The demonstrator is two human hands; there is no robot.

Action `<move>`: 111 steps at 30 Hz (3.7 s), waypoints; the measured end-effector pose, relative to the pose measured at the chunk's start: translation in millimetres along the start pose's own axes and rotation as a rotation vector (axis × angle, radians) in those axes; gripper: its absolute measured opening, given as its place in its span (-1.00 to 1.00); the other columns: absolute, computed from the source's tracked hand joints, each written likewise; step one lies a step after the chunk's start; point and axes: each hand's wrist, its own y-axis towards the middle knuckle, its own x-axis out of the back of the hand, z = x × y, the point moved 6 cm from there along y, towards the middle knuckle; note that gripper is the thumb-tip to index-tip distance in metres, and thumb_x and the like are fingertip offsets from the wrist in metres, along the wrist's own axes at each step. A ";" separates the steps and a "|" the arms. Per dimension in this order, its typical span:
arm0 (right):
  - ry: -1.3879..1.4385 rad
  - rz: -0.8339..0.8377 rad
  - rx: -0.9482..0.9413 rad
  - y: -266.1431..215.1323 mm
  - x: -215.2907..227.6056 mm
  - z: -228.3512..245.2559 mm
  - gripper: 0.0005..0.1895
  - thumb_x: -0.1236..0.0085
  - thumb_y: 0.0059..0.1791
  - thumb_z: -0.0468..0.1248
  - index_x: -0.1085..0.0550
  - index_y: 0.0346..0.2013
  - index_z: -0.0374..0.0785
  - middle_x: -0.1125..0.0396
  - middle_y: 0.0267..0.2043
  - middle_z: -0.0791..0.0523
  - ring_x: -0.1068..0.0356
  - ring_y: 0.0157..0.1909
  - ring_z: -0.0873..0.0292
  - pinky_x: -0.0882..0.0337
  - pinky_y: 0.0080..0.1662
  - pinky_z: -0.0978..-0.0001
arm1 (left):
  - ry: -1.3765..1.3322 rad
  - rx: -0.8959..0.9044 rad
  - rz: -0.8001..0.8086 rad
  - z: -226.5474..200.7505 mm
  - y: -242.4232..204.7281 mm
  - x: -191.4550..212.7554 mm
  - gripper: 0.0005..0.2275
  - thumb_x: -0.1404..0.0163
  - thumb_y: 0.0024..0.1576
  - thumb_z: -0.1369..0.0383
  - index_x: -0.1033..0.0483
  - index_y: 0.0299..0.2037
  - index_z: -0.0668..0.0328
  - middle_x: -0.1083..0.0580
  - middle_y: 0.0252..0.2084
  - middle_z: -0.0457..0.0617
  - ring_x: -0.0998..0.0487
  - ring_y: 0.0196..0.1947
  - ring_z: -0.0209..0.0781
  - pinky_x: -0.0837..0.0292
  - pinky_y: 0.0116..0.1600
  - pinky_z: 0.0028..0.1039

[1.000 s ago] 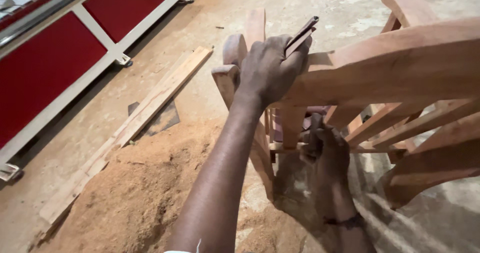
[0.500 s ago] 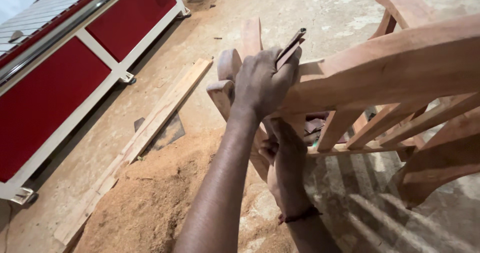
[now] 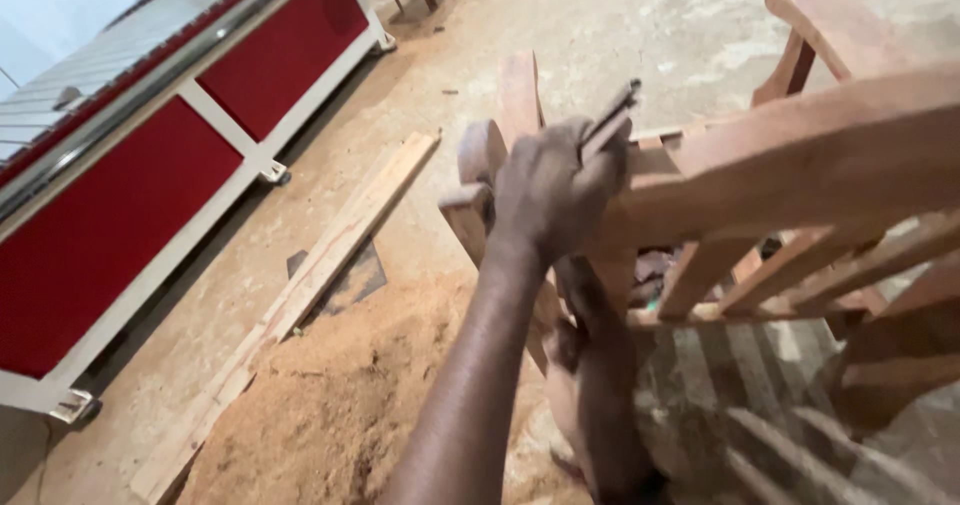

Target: The person sands the curved backrest of a wooden chair using a sanding block held in both hands. The person moves the block back and forth along the wood grain to smooth the surface, focusing on the top rail and the vertical spindles of the chair back.

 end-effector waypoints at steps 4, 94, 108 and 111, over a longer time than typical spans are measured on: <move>0.068 0.000 -0.016 6.2 1.8 -8.1 -0.65 0.01 0.10 -0.29 -0.37 0.18 -0.29 -0.29 -0.01 0.27 0.07 -0.55 0.44 0.01 -0.46 0.56 | 0.027 0.036 0.030 2.3 -0.8 0.3 -0.66 0.14 0.17 0.06 -0.59 -0.44 0.06 -0.56 -0.50 0.12 -0.65 -0.40 0.12 -0.49 -0.21 -0.08; 0.169 0.069 -0.085 -0.1 -8.5 -52.6 -0.81 -0.06 0.16 -0.25 -0.49 0.05 0.05 -0.03 -0.51 0.35 0.08 -0.54 0.45 0.05 -0.49 0.53 | 0.032 -0.025 0.000 -13.3 1.1 6.2 -0.70 0.15 0.15 0.16 -0.57 -0.40 0.14 -0.54 -0.47 0.17 -0.61 -0.38 0.19 -0.47 -0.18 -0.08; 0.233 -0.013 -0.022 9.2 -40.4 -15.2 -0.90 -0.06 0.15 -0.20 -0.37 -0.18 -0.13 -0.07 -0.50 0.35 0.04 -0.51 0.44 0.02 -0.45 0.54 | 0.003 -0.065 -0.005 -12.0 -2.0 3.2 -0.71 0.14 0.17 0.16 -0.55 -0.39 0.16 -0.54 -0.45 0.15 -0.60 -0.37 0.18 -0.45 -0.21 -0.08; 0.190 -0.016 -0.070 -6.3 -24.0 -25.6 -0.70 -0.02 0.05 -0.20 -0.59 0.02 -0.09 -0.01 -0.61 0.36 0.08 -0.60 0.46 0.05 -0.52 0.56 | -0.024 0.024 0.033 -11.8 0.9 2.3 -0.69 0.13 0.16 0.13 -0.55 -0.43 0.15 -0.54 -0.50 0.12 -0.64 -0.43 0.12 -0.48 -0.24 -0.11</move>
